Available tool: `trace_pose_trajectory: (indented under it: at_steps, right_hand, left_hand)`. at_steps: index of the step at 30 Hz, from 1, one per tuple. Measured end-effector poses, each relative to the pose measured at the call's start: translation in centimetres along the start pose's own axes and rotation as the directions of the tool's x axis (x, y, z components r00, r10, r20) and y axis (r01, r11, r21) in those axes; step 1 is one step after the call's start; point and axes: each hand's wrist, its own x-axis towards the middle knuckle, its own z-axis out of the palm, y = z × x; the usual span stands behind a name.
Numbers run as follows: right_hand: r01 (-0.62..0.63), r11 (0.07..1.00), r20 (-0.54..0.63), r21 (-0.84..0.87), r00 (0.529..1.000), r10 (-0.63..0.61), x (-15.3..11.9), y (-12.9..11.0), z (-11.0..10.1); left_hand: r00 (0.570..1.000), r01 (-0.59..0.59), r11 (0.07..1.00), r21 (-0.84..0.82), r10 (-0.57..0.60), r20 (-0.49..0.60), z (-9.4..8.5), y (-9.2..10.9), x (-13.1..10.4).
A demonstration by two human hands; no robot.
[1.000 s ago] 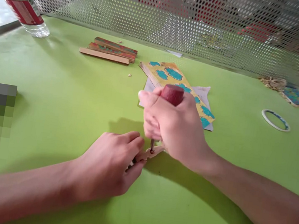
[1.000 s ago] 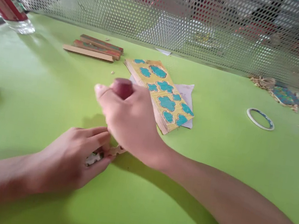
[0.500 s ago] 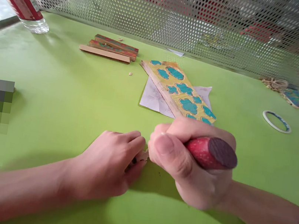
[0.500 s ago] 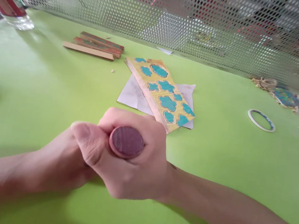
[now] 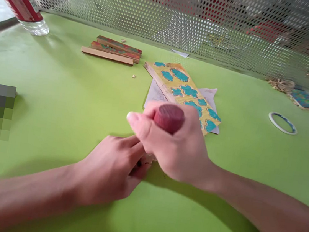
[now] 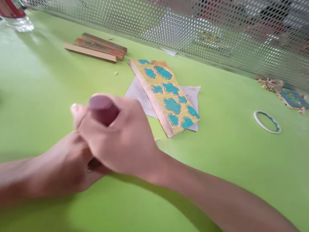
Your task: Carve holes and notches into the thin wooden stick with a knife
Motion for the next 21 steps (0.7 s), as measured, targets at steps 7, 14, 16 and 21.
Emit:
trace_pose_trajectory:
  at_steps: [7,14,16,21]
  right_hand:
    - [-0.147,0.976,-0.098,0.160,0.982,0.163,1.3,1.0,-0.2]
    - [-0.190,0.938,-0.135,0.291,0.962,0.237,2.0,1.7,-0.5]
    - [-0.188,0.938,-0.144,0.291,0.961,0.237,1.9,1.7,-0.5]
    - [-0.117,0.963,-0.017,0.242,0.992,0.125,0.5,0.7,-1.2]
  left_hand:
    - [0.987,0.071,0.998,-0.002,-0.069,0.148,-0.6,0.4,0.5]
    - [0.982,0.089,0.996,-0.026,-0.083,0.171,-0.9,0.2,0.8]
    - [0.984,0.080,0.996,-0.037,-0.073,0.160,-0.8,0.0,0.8]
    - [0.990,0.035,0.997,-0.066,-0.026,0.138,-0.7,-0.5,0.7]
